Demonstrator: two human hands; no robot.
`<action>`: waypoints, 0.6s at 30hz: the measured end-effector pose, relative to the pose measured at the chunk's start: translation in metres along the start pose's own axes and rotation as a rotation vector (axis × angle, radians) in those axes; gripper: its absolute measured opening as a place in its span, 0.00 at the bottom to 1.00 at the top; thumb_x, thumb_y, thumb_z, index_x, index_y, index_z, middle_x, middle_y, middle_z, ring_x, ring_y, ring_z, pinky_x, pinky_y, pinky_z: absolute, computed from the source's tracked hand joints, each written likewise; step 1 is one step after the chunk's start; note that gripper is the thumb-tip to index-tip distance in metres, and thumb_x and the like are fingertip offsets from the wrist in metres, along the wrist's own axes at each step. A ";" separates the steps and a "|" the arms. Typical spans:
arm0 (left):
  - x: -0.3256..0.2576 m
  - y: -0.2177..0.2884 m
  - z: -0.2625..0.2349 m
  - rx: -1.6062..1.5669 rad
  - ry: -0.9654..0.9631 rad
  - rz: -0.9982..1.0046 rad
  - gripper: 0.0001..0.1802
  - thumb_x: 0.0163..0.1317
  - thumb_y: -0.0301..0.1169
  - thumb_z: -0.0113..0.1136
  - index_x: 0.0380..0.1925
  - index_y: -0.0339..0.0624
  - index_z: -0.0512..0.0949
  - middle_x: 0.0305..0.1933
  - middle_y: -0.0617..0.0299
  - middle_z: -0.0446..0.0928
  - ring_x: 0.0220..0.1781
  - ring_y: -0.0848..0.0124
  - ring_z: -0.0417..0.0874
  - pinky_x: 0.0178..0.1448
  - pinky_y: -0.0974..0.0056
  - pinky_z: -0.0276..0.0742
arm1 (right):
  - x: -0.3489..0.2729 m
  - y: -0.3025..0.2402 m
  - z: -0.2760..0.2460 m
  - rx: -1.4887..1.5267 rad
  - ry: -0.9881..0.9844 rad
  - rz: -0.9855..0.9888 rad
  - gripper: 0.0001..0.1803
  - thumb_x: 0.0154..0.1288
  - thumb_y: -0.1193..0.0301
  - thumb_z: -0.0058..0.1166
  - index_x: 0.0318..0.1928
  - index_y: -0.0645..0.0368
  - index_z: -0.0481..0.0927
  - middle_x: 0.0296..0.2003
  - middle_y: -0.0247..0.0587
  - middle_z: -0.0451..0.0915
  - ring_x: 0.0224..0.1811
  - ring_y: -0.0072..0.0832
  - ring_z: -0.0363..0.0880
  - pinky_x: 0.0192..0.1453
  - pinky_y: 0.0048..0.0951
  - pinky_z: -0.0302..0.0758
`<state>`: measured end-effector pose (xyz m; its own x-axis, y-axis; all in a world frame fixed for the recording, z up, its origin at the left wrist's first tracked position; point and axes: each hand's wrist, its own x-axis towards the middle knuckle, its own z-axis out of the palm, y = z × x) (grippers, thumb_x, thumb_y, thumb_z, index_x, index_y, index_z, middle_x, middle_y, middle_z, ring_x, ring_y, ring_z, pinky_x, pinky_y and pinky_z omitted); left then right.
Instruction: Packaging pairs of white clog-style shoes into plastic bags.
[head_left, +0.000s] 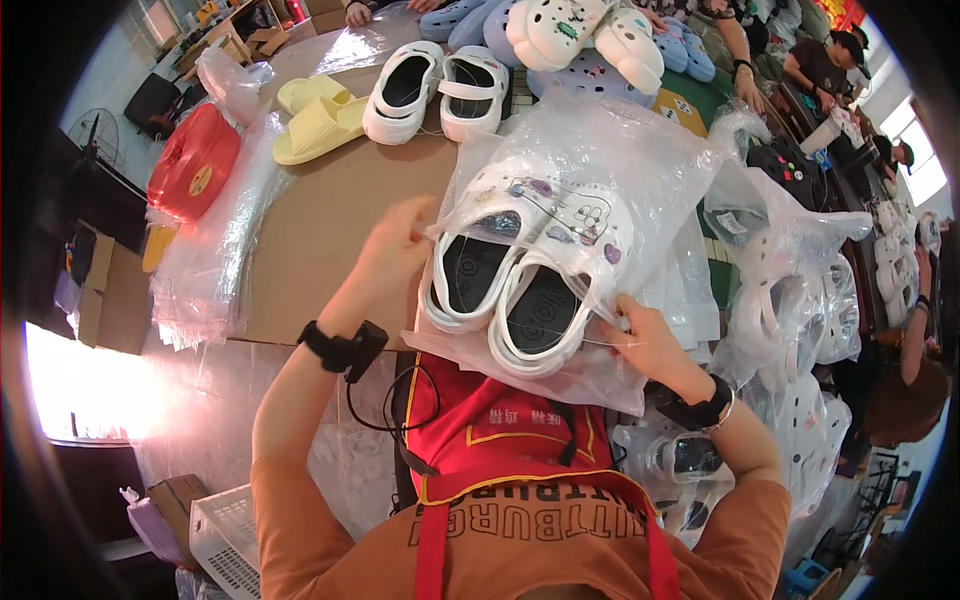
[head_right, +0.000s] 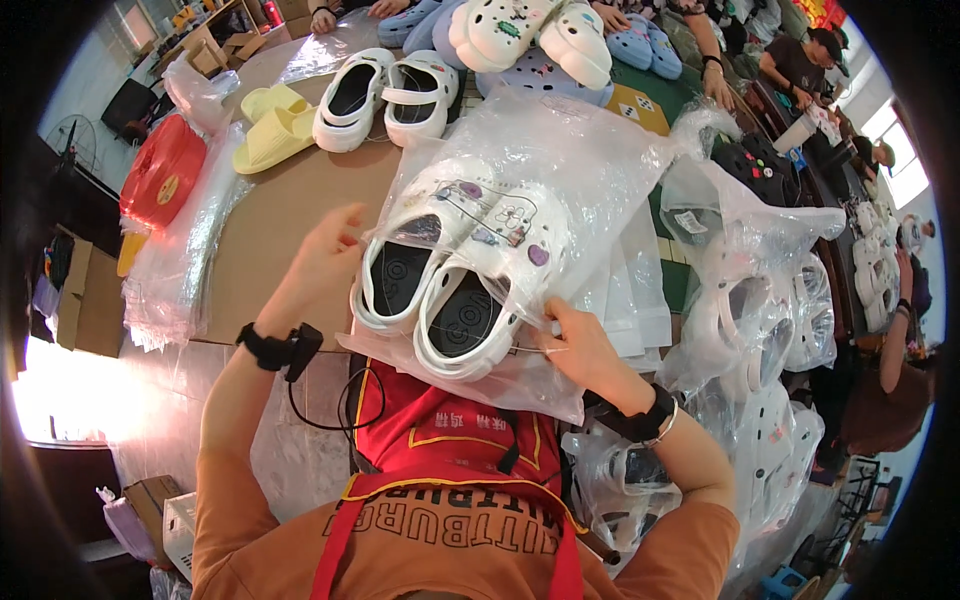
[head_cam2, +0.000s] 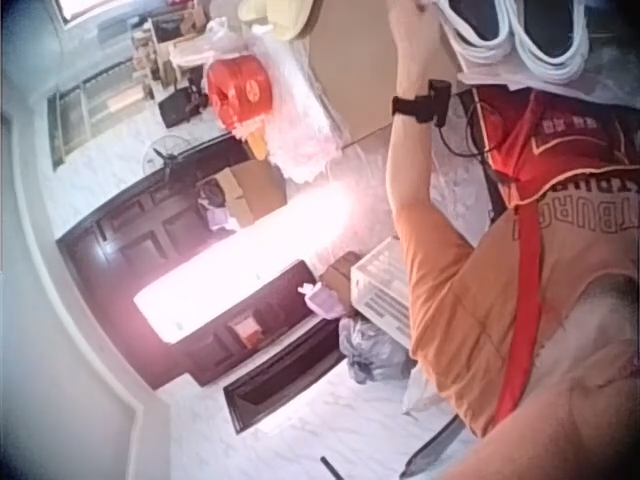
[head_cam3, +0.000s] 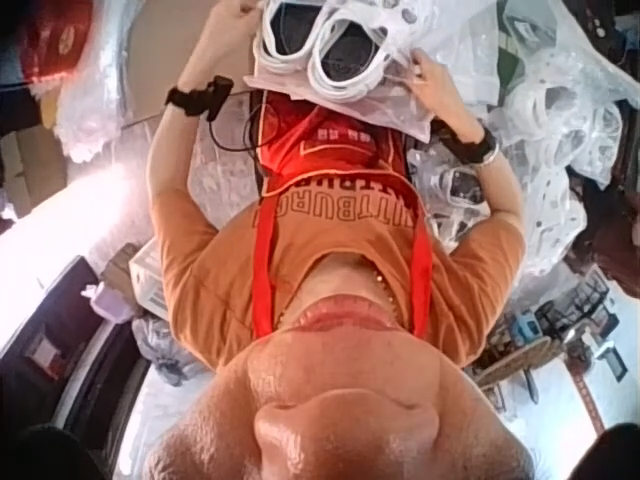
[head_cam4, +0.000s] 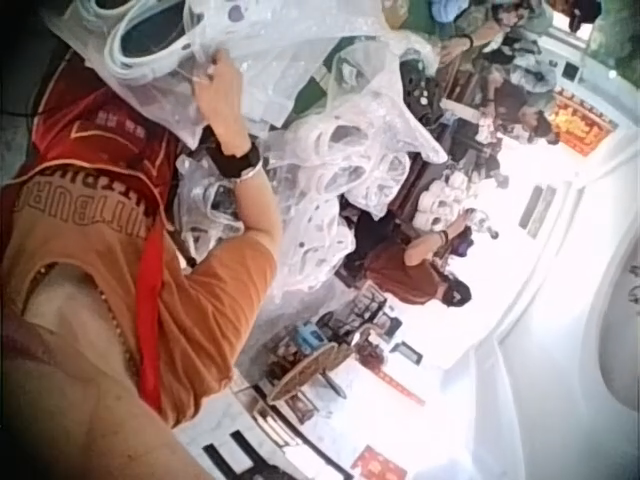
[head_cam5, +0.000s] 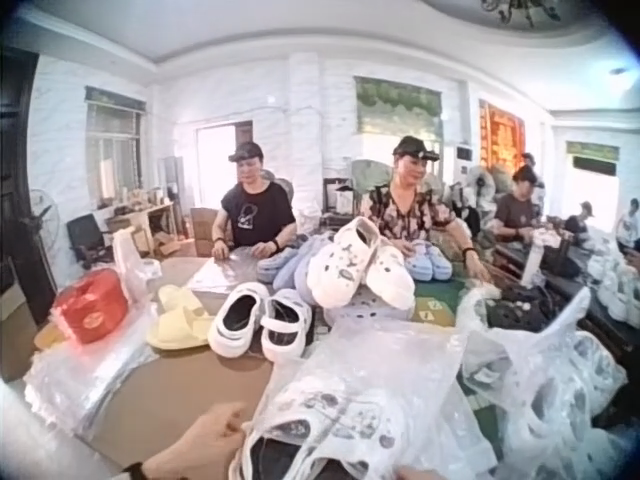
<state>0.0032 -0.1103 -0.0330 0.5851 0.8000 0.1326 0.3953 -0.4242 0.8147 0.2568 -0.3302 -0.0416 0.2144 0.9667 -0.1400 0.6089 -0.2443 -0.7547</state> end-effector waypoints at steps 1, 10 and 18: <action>0.002 -0.018 0.006 -0.033 -0.032 -0.015 0.14 0.57 0.26 0.51 0.43 0.36 0.74 0.38 0.52 0.74 0.39 0.63 0.76 0.42 0.63 0.72 | 0.002 -0.007 0.001 0.091 -0.079 0.125 0.16 0.57 0.66 0.53 0.36 0.66 0.68 0.17 0.48 0.73 0.18 0.33 0.75 0.23 0.28 0.71; 0.015 -0.037 0.028 0.342 0.119 0.152 0.10 0.60 0.32 0.49 0.34 0.37 0.74 0.39 0.47 0.73 0.40 0.50 0.73 0.45 0.55 0.69 | -0.005 -0.008 0.018 0.652 -0.045 0.261 0.19 0.58 0.69 0.53 0.46 0.65 0.65 0.33 0.43 0.76 0.30 0.27 0.78 0.31 0.25 0.76; 0.014 -0.001 0.010 -0.205 0.210 -0.008 0.14 0.66 0.36 0.45 0.34 0.33 0.70 0.29 0.57 0.73 0.33 0.74 0.70 0.38 0.65 0.69 | 0.007 -0.018 -0.014 0.848 0.069 0.173 0.16 0.60 0.66 0.50 0.45 0.63 0.66 0.30 0.40 0.75 0.29 0.27 0.79 0.30 0.25 0.77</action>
<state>0.0178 -0.1033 -0.0378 0.4143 0.8826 0.2222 0.2353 -0.3397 0.9106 0.2585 -0.3202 -0.0200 0.3143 0.9076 -0.2784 -0.2054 -0.2213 -0.9533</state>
